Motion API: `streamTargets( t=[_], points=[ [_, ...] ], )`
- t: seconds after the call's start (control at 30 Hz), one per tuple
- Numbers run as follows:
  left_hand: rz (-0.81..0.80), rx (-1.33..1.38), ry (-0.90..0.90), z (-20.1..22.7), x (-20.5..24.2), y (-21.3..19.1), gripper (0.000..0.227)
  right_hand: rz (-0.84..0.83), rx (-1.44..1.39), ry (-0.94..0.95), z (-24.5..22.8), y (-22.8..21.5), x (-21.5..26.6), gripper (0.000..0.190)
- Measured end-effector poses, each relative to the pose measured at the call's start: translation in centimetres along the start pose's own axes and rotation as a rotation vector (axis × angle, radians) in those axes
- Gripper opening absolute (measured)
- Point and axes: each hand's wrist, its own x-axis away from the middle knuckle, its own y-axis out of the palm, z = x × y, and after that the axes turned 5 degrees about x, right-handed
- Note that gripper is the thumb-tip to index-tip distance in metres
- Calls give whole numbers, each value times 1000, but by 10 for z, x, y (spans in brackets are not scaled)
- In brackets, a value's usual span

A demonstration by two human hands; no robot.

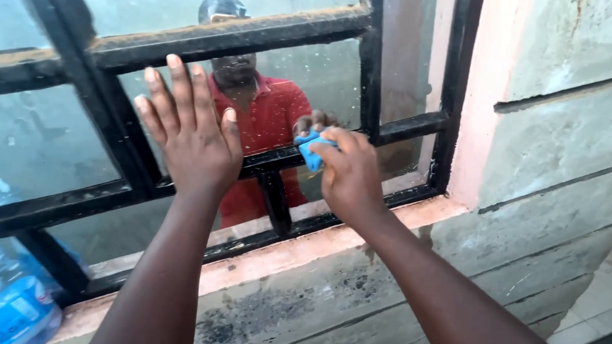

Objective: Cleaning a glass window pane with a blue cloth and water.

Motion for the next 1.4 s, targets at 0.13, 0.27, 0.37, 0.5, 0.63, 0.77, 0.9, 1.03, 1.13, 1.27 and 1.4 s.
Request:
streamTargets(
  t=[0.13, 0.27, 0.37, 0.5, 0.63, 0.77, 0.9, 1.03, 1.13, 1.27, 1.4],
  points=[
    [-38, 1, -45, 4, -4, 3, 70, -84, 132, 126, 20, 0, -3, 31],
    [-6, -36, -23, 3, 1, 2, 66, -136, 137, 201, 17, 13, -12, 30],
    [9, -48, -13, 3, 1, 3, 66, -141, 86, 91, -2, 14, -16, 30],
    [-19, -22, -34, 6, -1, -1, 68, -163, 113, 181, 12, 20, -18, 25],
    [-11, -31, -29, 4, 0, 1, 67, -23, 100, 209, 16, 17, -23, 29],
    [26, -27, 3, 4, 1, 1, 67, -93, -55, 154, -16, 18, -26, 31],
    [59, 33, 34, 3, 4, -4, 66, 24, -350, 77, -30, 19, -30, 31],
    [164, 156, 84, 19, 27, -21, 63, 50, -493, 269, -28, 34, -40, 30],
    [64, 415, 64, 34, 42, -35, 49, -147, -1337, 688, -31, 56, -43, 27],
    [132, 556, -58, 35, 41, -46, 44, -254, -1463, 700, -46, 64, -50, 27],
    [63, 577, -253, 35, 32, -64, 33, -348, -1045, 384, -44, 68, -54, 15]
  ],
)
